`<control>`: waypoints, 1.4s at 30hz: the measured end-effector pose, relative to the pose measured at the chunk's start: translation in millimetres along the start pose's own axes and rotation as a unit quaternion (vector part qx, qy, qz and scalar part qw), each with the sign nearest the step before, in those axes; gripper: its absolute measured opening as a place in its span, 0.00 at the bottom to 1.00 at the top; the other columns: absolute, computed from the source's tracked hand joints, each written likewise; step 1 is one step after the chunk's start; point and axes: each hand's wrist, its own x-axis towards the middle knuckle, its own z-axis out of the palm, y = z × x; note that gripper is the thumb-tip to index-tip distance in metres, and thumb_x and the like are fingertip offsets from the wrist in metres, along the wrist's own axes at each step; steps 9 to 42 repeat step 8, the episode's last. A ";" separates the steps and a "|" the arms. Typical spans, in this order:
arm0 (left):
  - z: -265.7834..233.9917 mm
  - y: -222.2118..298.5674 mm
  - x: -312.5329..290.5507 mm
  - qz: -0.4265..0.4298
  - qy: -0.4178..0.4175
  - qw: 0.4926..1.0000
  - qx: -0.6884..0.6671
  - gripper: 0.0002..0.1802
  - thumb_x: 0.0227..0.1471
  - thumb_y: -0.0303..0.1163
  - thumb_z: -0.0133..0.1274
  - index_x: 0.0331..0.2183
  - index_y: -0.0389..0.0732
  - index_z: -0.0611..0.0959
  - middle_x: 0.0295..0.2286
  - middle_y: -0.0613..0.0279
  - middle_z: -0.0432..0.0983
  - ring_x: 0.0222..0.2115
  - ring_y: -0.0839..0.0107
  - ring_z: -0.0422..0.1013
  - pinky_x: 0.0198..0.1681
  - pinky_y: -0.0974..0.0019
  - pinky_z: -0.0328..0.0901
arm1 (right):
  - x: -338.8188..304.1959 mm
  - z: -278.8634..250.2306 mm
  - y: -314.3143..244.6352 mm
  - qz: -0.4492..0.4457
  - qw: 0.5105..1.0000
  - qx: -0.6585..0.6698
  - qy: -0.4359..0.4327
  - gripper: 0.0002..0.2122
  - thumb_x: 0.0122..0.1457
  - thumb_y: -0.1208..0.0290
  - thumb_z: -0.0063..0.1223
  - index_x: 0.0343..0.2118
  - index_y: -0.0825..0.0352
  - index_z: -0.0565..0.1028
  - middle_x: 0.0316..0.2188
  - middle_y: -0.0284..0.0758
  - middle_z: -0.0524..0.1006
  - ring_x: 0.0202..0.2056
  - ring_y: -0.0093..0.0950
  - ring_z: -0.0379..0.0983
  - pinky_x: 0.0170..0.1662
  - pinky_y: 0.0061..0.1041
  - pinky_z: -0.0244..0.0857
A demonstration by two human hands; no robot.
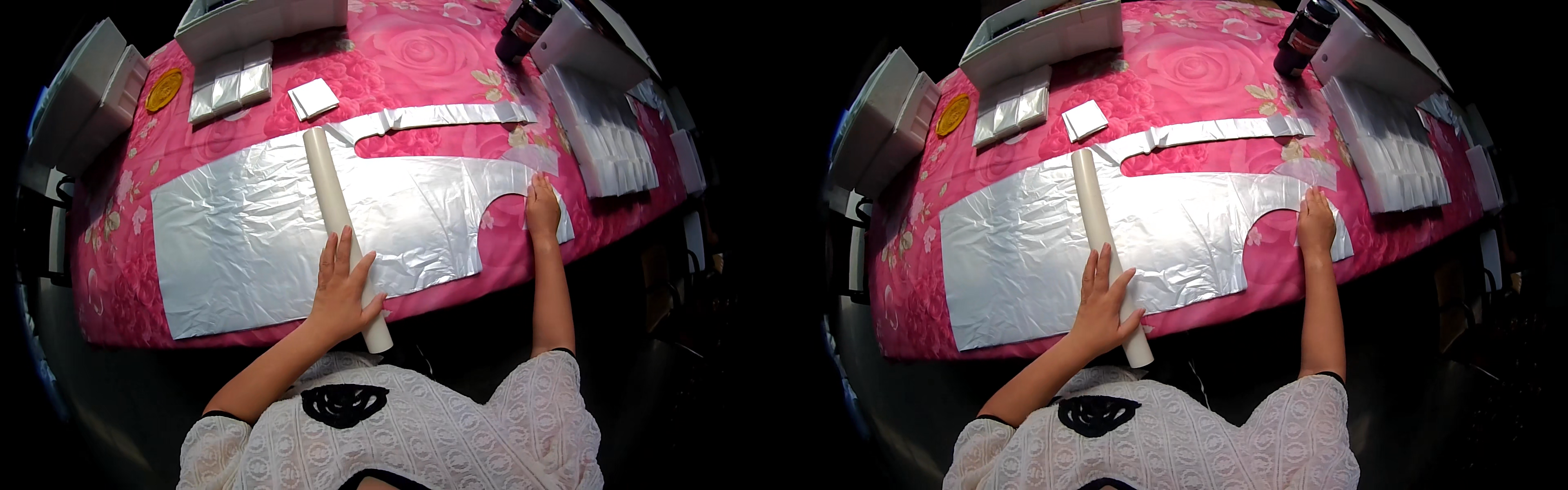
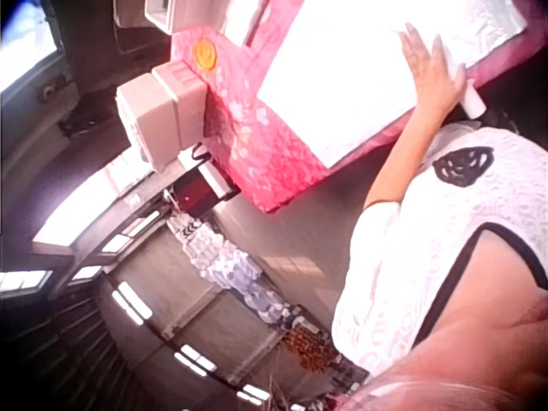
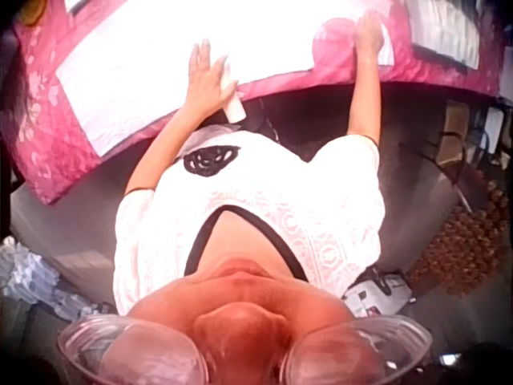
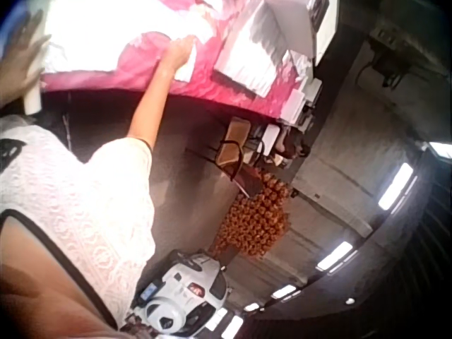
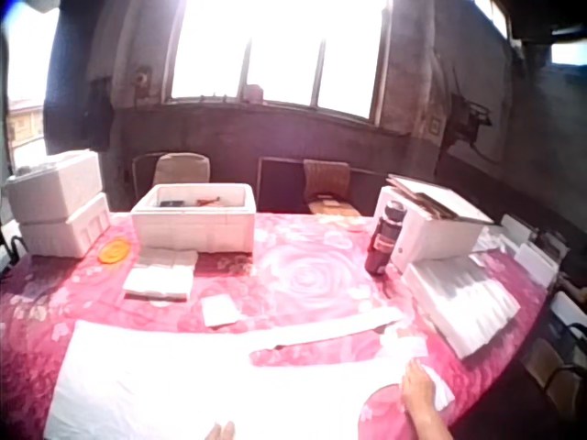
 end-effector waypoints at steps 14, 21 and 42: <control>4.1 -1.8 1.2 0.004 0.000 1.000 -0.008 0.31 0.41 0.41 0.56 0.48 0.38 0.72 0.59 0.41 0.37 0.60 0.42 0.33 0.60 0.48 0.39 | 4.1 -51.6 -72.1 0.021 0.999 0.002 0.030 0.09 0.45 0.68 0.59 0.30 0.62 0.75 0.33 0.34 0.77 0.36 0.33 0.73 0.43 0.29 0.63; 4.1 -1.8 1.2 0.004 0.000 1.000 -0.008 0.31 0.41 0.41 0.56 0.48 0.38 0.72 0.59 0.41 0.37 0.60 0.42 0.33 0.60 0.48 0.39 | 4.1 -51.6 -72.1 0.021 0.999 0.002 0.030 0.09 0.45 0.68 0.59 0.30 0.62 0.75 0.33 0.34 0.77 0.36 0.33 0.73 0.43 0.29 0.63; 4.1 -1.8 1.2 0.004 0.000 1.000 -0.008 0.31 0.41 0.41 0.56 0.48 0.38 0.72 0.59 0.41 0.37 0.60 0.42 0.33 0.60 0.48 0.39 | 4.1 -51.6 -72.1 0.021 0.999 0.002 0.030 0.09 0.45 0.68 0.59 0.30 0.62 0.75 0.33 0.34 0.77 0.36 0.33 0.73 0.43 0.29 0.63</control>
